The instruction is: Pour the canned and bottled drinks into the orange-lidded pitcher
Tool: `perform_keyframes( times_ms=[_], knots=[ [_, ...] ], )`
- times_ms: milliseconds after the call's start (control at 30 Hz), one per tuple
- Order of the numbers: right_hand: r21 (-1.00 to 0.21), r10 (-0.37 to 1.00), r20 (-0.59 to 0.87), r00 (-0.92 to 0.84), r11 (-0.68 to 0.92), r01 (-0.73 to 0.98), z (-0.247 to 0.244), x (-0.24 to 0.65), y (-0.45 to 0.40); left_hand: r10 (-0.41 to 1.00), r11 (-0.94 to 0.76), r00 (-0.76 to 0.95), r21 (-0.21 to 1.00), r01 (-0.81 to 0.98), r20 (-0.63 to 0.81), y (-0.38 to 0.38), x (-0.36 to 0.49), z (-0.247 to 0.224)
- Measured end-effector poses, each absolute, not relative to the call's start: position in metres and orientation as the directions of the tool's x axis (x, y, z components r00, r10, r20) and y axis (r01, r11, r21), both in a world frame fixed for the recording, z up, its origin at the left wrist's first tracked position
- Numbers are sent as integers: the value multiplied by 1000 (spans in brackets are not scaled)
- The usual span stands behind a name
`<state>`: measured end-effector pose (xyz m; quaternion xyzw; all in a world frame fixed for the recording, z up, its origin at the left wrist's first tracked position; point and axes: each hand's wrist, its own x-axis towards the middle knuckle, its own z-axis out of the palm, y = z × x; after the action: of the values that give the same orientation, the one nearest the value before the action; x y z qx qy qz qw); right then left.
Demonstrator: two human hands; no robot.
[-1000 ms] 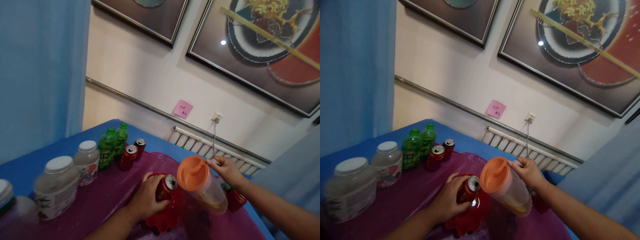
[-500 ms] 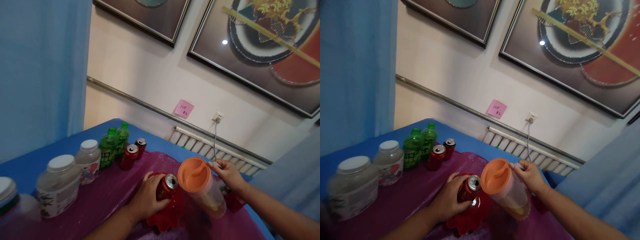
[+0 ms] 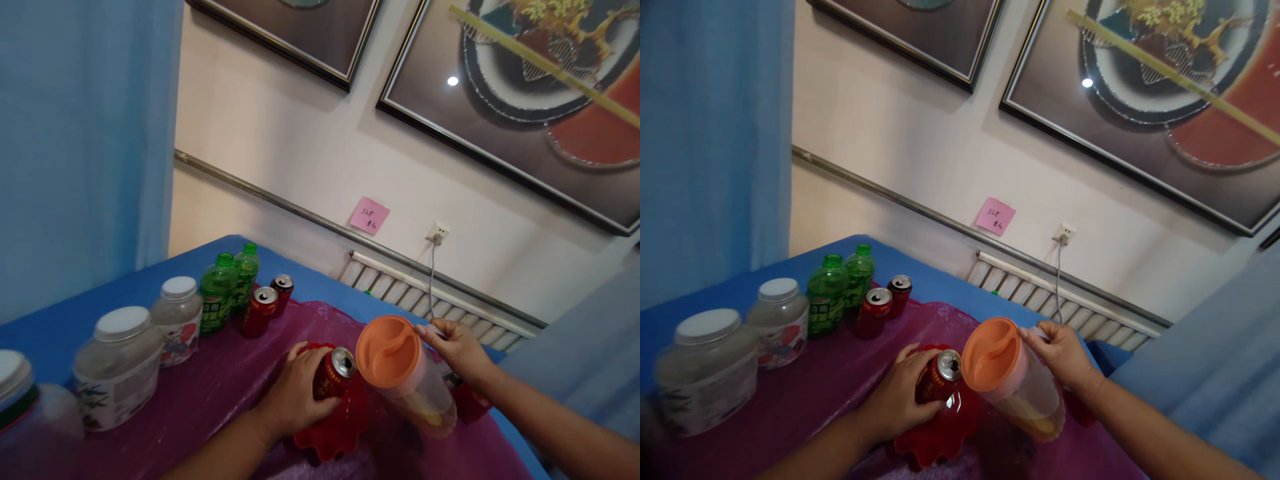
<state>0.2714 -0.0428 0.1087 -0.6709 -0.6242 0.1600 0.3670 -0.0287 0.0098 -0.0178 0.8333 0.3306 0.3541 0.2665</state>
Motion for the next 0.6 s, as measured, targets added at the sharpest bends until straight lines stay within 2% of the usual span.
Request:
perform_keyframes(
  times_ms=[600],
  knots=[
    [-668, 960, 215, 178, 12, 744, 110, 271, -44, 739, -633, 543, 688, 355, 399, 10, -29, -18]
  ],
)
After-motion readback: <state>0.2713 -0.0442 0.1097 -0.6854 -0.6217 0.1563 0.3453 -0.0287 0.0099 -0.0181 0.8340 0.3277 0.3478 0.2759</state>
